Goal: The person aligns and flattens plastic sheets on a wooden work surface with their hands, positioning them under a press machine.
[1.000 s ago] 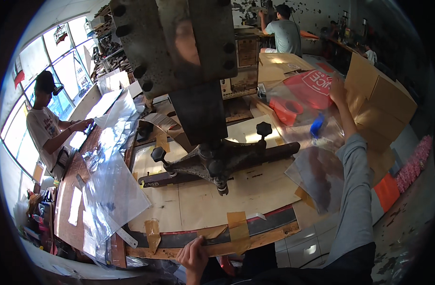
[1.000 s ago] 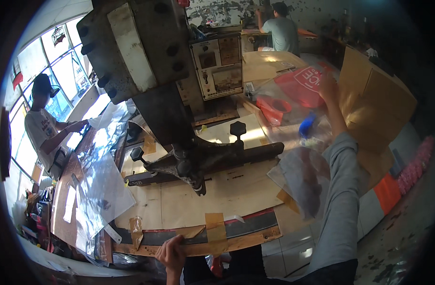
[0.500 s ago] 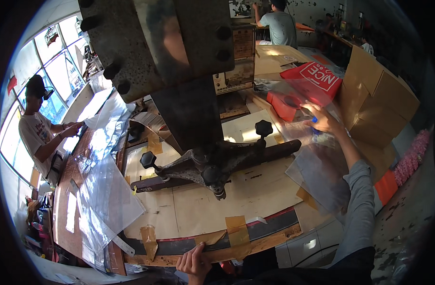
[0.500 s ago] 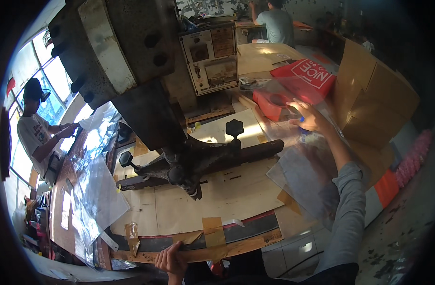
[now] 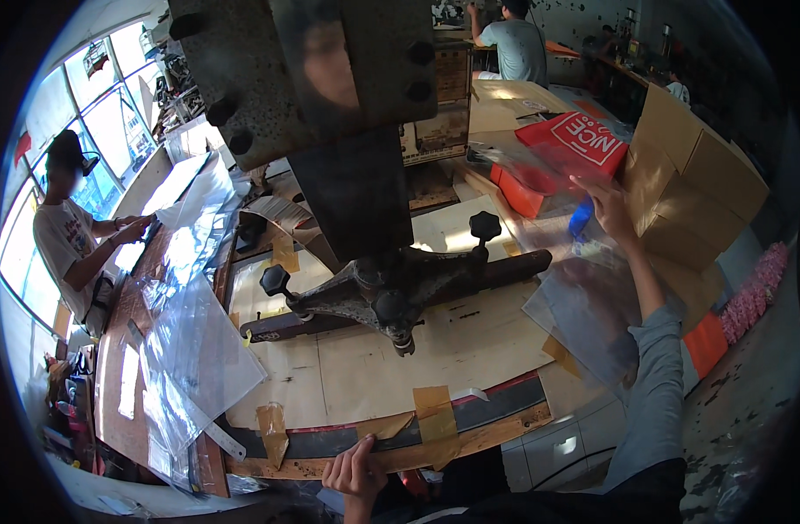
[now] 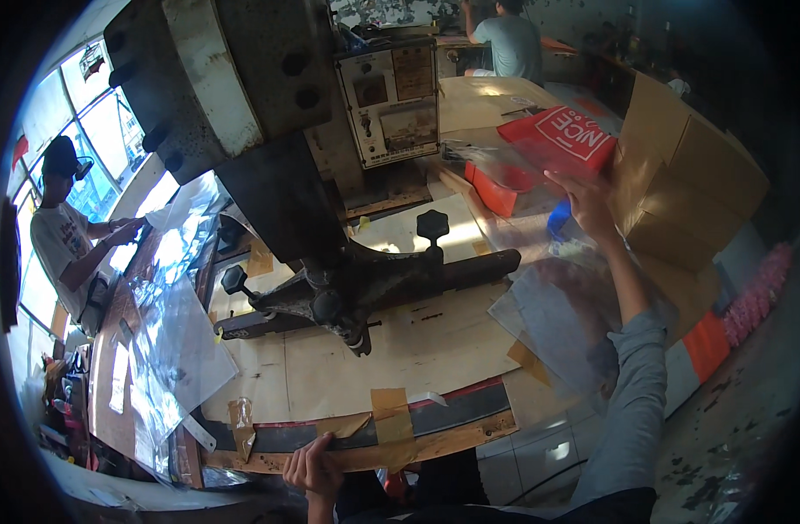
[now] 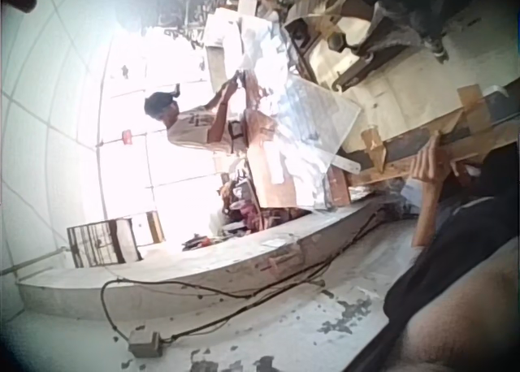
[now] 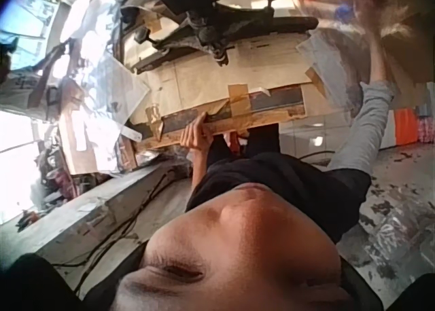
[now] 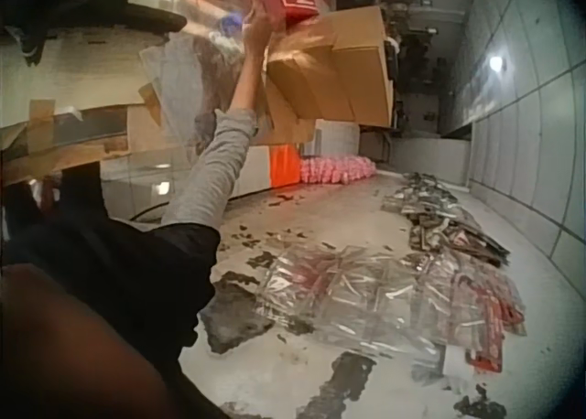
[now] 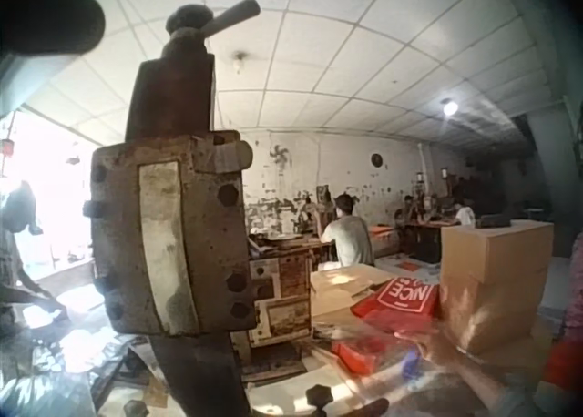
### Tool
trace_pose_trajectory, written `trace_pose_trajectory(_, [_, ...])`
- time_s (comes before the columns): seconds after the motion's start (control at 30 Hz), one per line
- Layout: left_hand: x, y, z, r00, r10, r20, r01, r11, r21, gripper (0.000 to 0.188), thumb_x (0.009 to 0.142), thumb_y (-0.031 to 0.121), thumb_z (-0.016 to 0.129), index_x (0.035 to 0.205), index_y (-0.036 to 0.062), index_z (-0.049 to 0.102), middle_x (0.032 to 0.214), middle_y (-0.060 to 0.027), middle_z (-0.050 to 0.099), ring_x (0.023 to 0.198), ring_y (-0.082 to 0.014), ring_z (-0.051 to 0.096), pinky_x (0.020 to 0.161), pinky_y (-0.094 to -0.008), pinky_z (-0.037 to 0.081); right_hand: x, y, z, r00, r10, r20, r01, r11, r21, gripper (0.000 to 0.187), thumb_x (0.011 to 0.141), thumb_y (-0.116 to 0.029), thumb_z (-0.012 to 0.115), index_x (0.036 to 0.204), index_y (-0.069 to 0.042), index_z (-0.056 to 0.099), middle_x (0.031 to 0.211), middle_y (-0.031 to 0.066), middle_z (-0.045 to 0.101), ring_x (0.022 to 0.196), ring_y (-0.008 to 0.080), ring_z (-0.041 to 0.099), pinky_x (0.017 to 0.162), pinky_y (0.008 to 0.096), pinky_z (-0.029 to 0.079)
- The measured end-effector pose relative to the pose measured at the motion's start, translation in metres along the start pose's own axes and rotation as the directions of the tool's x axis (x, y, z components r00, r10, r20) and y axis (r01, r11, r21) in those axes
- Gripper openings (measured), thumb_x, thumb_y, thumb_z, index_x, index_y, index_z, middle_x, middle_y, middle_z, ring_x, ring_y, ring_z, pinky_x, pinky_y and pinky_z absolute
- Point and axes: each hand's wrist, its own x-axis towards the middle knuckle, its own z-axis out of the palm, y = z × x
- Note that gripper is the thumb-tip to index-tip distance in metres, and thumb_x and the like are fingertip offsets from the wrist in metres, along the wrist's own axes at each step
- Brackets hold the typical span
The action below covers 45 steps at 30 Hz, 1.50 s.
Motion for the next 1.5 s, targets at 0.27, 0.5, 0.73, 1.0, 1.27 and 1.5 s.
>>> trace_pose_trajectory(0.27, [0.001,0.001,-0.001,1.0,-0.001,0.0,0.001,1.0,0.0,0.022,0.071,0.005,0.052,0.086,0.0099,0.068,0.075,-0.0012,0.069,0.055,-0.0133,0.062,0.048,-0.0247,0.039,-0.036,0.013,0.001,0.983,0.089,0.162,-0.062,0.985,-0.163,0.051,0.075,0.0,0.049,0.124,-0.012,0.056,0.131,0.0136,0.051,0.12,0.0286,0.049,0.105,0.0519,0.028])
trace_pose_trajectory(0.5, [0.002,0.001,-0.002,1.0,0.008,-0.005,-0.008,1.0,0.001,0.022,0.071,0.005,0.052,0.086,0.0092,0.067,0.075,-0.0021,0.069,0.055,-0.014,0.062,0.049,-0.0242,0.04,-0.036,-0.016,0.009,0.971,0.036,0.236,0.045,0.943,-0.331,0.079,0.066,-0.008,0.056,0.14,-0.018,0.033,0.145,0.0133,0.031,0.129,0.0322,0.038,0.106,0.0565,0.024])
trace_pose_trajectory(0.73, [0.001,0.0,-0.001,1.0,0.009,-0.012,-0.009,1.0,-0.003,0.021,0.072,0.005,0.052,0.086,0.0094,0.067,0.075,-0.0022,0.069,0.055,-0.0139,0.062,0.049,-0.0245,0.04,-0.03,-0.02,0.023,0.962,-0.134,0.238,0.232,0.861,-0.452,0.075,0.07,-0.02,0.065,0.139,-0.013,0.037,0.141,0.0143,0.036,0.124,0.0306,0.043,0.105,0.0533,0.028])
trace_pose_trajectory(1.0, [-0.001,0.002,-0.003,1.0,-0.019,0.011,0.02,0.999,-0.032,0.019,0.077,0.006,0.051,0.089,0.0081,0.066,0.074,-0.0057,0.067,0.059,-0.0208,0.063,0.053,-0.03,0.045,-0.026,0.003,0.027,0.958,-0.256,0.132,0.284,0.768,-0.573,0.053,0.075,-0.007,0.06,0.128,-0.011,0.051,0.126,0.0109,0.052,0.113,0.0266,0.053,0.101,0.0478,0.035])
trace_pose_trajectory(1.27, [0.006,0.003,-0.012,0.994,-0.05,0.101,0.058,0.995,-0.078,0.018,0.076,0.003,0.054,0.087,0.0091,0.066,0.076,-0.0055,0.067,0.062,-0.0199,0.063,0.055,-0.0293,0.044,0.037,-0.061,-0.087,0.934,0.266,-0.24,-0.267,0.963,0.027,0.024,0.093,-0.019,0.05,0.109,-0.008,0.064,0.099,0.0079,0.066,0.08,0.014,0.066,0.065,0.0283,0.052])
trace_pose_trajectory(1.5, [0.074,0.057,-0.018,0.947,-0.097,0.308,0.298,0.629,-0.718,0.021,0.087,0.009,0.055,0.106,0.0008,0.058,0.096,-0.013,0.066,0.09,-0.027,0.065,0.081,-0.0334,0.049,0.025,-0.149,-0.245,0.966,0.235,-0.106,-0.197,0.937,0.289,0.034,0.094,-0.023,0.05,0.121,-0.003,0.055,0.099,0.004,0.065,0.083,0.0075,0.062,0.06,0.0192,0.048])
